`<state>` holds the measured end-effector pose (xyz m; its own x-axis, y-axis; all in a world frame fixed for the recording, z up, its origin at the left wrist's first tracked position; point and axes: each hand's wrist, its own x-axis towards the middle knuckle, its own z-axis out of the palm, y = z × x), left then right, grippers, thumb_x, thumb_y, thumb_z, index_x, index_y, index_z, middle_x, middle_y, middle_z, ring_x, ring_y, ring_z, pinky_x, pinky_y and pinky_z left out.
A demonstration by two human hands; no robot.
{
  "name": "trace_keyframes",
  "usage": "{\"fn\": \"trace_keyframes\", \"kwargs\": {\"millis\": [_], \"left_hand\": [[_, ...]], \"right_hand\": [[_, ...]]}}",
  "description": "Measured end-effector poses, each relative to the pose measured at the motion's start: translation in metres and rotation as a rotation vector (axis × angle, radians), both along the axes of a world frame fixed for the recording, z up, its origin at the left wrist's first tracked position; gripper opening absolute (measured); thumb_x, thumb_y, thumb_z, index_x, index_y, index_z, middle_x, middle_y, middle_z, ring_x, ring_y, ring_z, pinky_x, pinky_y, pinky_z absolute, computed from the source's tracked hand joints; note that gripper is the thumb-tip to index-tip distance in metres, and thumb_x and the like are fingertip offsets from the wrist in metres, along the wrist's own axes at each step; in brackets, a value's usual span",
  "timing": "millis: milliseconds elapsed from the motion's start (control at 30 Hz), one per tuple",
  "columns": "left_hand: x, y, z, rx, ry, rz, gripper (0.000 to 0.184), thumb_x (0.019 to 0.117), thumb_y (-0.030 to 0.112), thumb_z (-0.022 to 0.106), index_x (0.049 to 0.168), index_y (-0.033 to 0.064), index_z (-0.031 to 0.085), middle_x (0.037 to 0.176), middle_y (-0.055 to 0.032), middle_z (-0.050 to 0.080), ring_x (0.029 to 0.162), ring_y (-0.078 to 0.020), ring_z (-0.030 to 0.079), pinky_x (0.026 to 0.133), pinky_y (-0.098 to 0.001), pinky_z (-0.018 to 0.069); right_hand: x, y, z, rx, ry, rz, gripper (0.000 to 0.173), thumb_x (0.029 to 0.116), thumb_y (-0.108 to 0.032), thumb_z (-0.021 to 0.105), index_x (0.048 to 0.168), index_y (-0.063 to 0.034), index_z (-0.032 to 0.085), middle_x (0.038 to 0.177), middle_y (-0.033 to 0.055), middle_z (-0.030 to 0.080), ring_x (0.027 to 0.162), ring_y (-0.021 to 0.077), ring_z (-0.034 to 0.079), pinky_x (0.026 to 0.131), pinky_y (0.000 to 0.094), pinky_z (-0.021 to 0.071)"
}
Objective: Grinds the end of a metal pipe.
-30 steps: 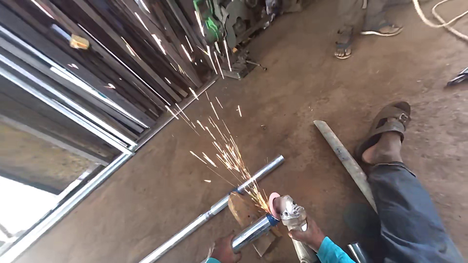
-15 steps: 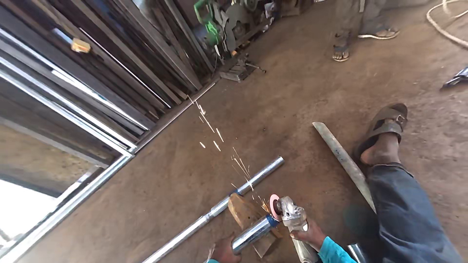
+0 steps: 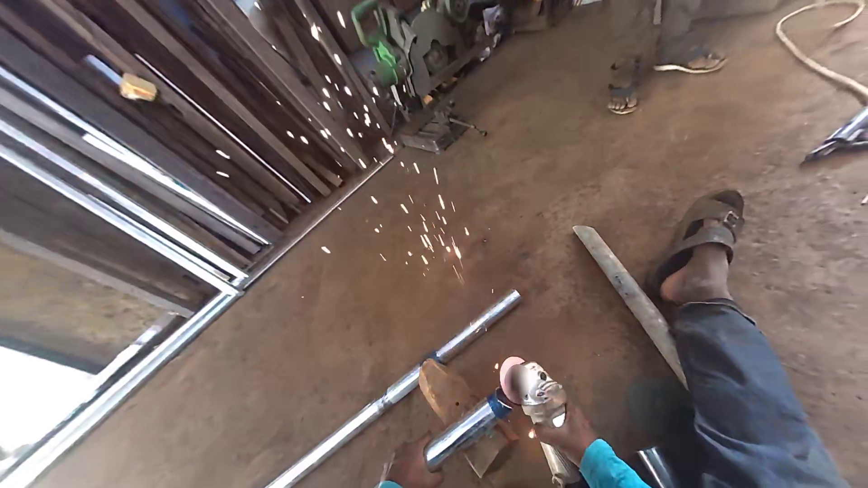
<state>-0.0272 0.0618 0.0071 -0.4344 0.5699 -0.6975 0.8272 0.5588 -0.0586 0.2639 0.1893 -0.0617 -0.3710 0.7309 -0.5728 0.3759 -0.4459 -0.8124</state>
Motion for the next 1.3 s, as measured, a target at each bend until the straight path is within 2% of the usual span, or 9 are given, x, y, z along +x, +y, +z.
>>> {"fn": "trace_keyframes", "kwargs": {"millis": [167,333,467,600,667,833,1000,1067,1300], "left_hand": [[0.008,-0.004,0.003,0.017,0.033,0.036,0.069,0.0808,0.042,0.080,0.140,0.0106,0.061,0.130,-0.0191,0.068,0.123,-0.0385,0.064,0.103,-0.0630,0.0481],[0.014,-0.002,0.007,-0.013,0.066,0.057,0.068,0.0810,0.043,0.079,0.141,0.0158,0.060,0.131,-0.0164,0.069,0.123,-0.0373,0.064,0.103,-0.0628,0.0483],[0.013,-0.001,0.009,-0.010,0.061,0.054,0.067,0.0811,0.042,0.079,0.140,0.0160,0.061,0.130,-0.0159,0.069,0.123,-0.0367,0.064,0.103,-0.0621,0.0483],[0.011,0.000,0.008,0.001,0.040,0.035,0.067,0.0807,0.042,0.080,0.139,0.0136,0.061,0.129,-0.0171,0.069,0.123,-0.0370,0.064,0.103,-0.0622,0.0481],[0.012,-0.001,0.009,0.002,0.042,0.040,0.069,0.0812,0.042,0.079,0.141,0.0138,0.061,0.131,-0.0171,0.069,0.125,-0.0370,0.063,0.105,-0.0619,0.0471],[0.010,-0.002,0.006,0.002,0.026,0.043,0.067,0.0819,0.041,0.079,0.140,0.0124,0.060,0.130,-0.0184,0.069,0.123,-0.0377,0.064,0.104,-0.0618,0.0481],[0.006,-0.002,0.002,0.015,0.046,0.034,0.066,0.0786,0.042,0.080,0.136,0.0130,0.063,0.124,-0.0177,0.071,0.119,-0.0376,0.066,0.100,-0.0625,0.0502],[0.008,-0.004,0.002,0.016,0.052,0.037,0.067,0.0790,0.043,0.080,0.136,0.0122,0.063,0.126,-0.0181,0.070,0.120,-0.0378,0.066,0.100,-0.0625,0.0503],[0.005,-0.004,-0.001,0.016,0.021,0.049,0.070,0.0797,0.041,0.081,0.139,0.0106,0.060,0.129,-0.0194,0.068,0.123,-0.0381,0.064,0.103,-0.0620,0.0484]], "right_hand": [[0.006,-0.002,-0.003,0.071,0.131,-0.054,0.096,0.0576,-0.030,0.091,0.139,0.0019,0.050,0.122,0.0141,0.068,0.111,0.0192,0.068,0.099,0.0373,0.0549],[0.004,-0.004,0.001,0.089,0.179,0.002,0.093,0.0574,-0.029,0.091,0.136,0.0025,0.052,0.118,0.0122,0.069,0.109,0.0158,0.068,0.098,0.0333,0.0549],[0.000,-0.002,-0.003,0.078,0.097,0.033,0.094,0.0584,-0.032,0.091,0.137,0.0010,0.052,0.119,0.0135,0.069,0.110,0.0191,0.068,0.099,0.0379,0.0546],[0.003,0.001,0.001,0.034,-0.050,0.037,0.098,0.0650,-0.032,0.092,0.145,0.0016,0.045,0.126,0.0195,0.066,0.116,0.0286,0.066,0.103,0.0469,0.0516],[0.005,0.000,0.002,0.028,-0.036,0.021,0.101,0.0641,-0.032,0.092,0.147,0.0014,0.044,0.127,0.0190,0.066,0.117,0.0280,0.065,0.103,0.0462,0.0515],[0.002,0.000,0.007,0.058,0.076,0.045,0.097,0.0619,-0.030,0.092,0.142,0.0029,0.048,0.125,0.0167,0.067,0.115,0.0220,0.066,0.103,0.0389,0.0520],[0.003,0.005,0.000,0.032,-0.066,0.053,0.099,0.0660,-0.032,0.092,0.146,0.0016,0.045,0.128,0.0195,0.066,0.119,0.0282,0.065,0.105,0.0459,0.0505],[0.007,0.003,0.003,0.023,-0.082,0.038,0.101,0.0661,-0.033,0.092,0.148,0.0017,0.043,0.129,0.0197,0.065,0.120,0.0282,0.064,0.106,0.0459,0.0502],[0.001,0.001,0.014,0.027,-0.032,0.079,0.094,0.0660,-0.031,0.091,0.142,0.0017,0.048,0.125,0.0177,0.067,0.116,0.0255,0.066,0.103,0.0436,0.0516]]}}
